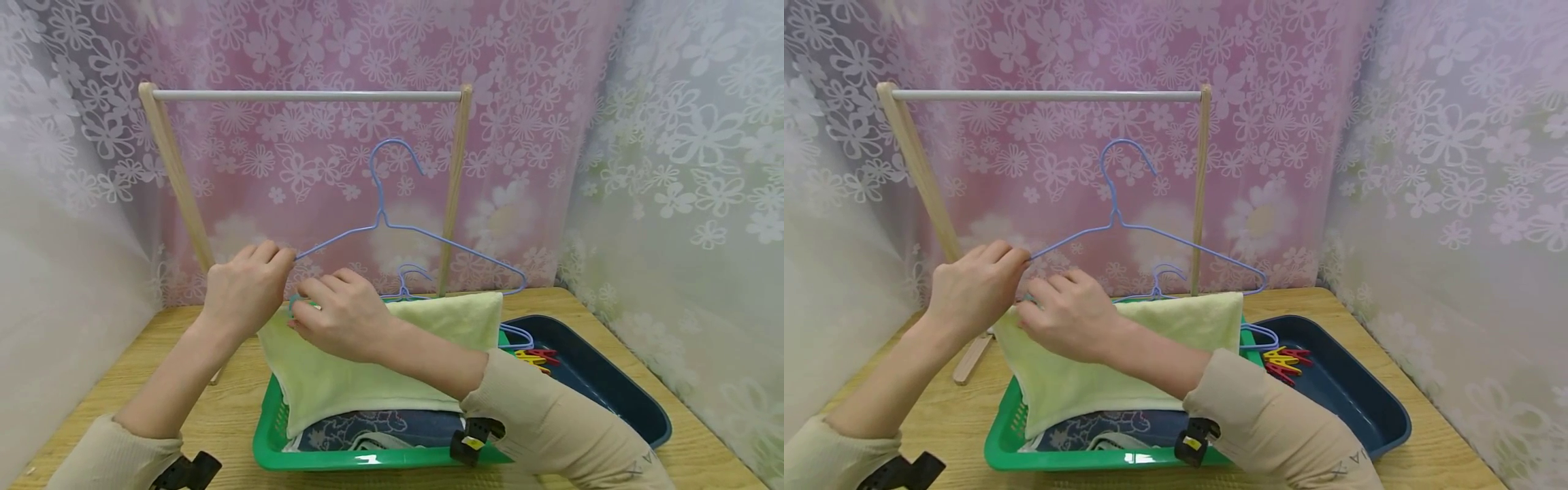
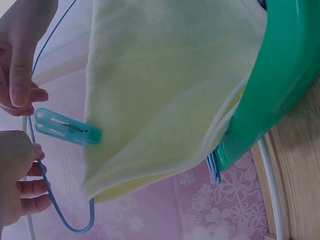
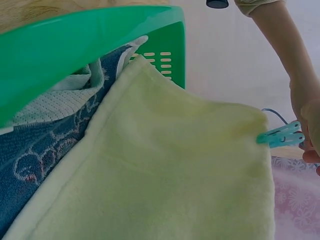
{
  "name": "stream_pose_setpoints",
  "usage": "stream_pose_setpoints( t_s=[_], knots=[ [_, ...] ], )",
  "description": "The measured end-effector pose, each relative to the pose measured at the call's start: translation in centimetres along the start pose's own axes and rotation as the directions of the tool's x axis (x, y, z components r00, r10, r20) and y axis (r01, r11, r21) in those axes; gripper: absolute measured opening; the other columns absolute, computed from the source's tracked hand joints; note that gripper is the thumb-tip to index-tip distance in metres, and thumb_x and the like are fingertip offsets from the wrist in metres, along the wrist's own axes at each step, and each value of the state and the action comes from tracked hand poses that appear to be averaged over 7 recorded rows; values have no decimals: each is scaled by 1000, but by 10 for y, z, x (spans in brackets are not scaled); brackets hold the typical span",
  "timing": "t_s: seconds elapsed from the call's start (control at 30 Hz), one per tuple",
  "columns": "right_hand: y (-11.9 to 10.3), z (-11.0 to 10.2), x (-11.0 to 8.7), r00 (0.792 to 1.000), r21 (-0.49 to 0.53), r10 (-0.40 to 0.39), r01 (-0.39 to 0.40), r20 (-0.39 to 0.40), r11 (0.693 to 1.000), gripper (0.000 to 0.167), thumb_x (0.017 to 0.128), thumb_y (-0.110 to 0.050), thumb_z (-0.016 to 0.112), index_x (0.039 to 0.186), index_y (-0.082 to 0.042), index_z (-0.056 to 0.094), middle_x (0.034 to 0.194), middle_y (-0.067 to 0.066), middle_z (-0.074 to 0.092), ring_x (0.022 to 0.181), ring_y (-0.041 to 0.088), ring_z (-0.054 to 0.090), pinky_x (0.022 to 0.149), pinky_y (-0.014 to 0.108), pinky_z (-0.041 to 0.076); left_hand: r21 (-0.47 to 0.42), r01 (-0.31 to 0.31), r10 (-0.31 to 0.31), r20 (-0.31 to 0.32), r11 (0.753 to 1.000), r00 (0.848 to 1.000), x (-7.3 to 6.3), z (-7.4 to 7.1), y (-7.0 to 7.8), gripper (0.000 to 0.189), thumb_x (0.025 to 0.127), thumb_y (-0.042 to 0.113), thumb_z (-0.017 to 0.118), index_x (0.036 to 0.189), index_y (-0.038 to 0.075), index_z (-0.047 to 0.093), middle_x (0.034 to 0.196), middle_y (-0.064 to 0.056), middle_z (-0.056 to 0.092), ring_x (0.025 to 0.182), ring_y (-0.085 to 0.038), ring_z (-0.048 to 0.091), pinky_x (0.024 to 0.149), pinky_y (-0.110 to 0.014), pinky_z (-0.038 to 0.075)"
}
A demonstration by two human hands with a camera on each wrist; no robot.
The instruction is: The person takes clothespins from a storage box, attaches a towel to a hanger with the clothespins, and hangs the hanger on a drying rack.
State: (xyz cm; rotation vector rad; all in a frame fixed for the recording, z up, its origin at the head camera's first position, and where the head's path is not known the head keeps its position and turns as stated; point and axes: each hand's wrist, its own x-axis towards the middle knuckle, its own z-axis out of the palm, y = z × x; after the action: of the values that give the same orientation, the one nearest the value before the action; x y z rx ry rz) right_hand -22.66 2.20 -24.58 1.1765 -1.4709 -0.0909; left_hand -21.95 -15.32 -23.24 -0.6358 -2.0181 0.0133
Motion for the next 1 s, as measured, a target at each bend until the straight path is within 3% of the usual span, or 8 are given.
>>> stream_pose_setpoints(
  t_s=[0.2,0.6,1.0],
  knots=[
    [10,-7,-1,999,21,28,-29,33,999,25,79,-39,67,74,-16,63,79,-3,59,63,11,58,65,25,45,15,-23,23,-33,1000,999,0,1,-2,14,75,-11,58,77,3,56,66,-9,51,47,-22,39,31,-28,20],
    [29,-22,-14,998,26,24,-26,64,999,23,77,-37,70,77,-15,64,86,-1,62,76,16,61,70,28,47,8,-29,29,-45,1000,999,-2,3,-2,8,79,-5,59,79,3,58,67,-9,52,49,-25,45,29,-31,24],
    [57,-47,-44,981,146,152,-168,117,975,33,73,-34,77,88,-8,65,90,5,63,76,21,62,65,34,49,-9,-28,28,-57,1000,998,-2,4,-4,6,82,-3,60,81,3,59,67,-9,53,49,-24,44,30,-30,23]
  ],
)
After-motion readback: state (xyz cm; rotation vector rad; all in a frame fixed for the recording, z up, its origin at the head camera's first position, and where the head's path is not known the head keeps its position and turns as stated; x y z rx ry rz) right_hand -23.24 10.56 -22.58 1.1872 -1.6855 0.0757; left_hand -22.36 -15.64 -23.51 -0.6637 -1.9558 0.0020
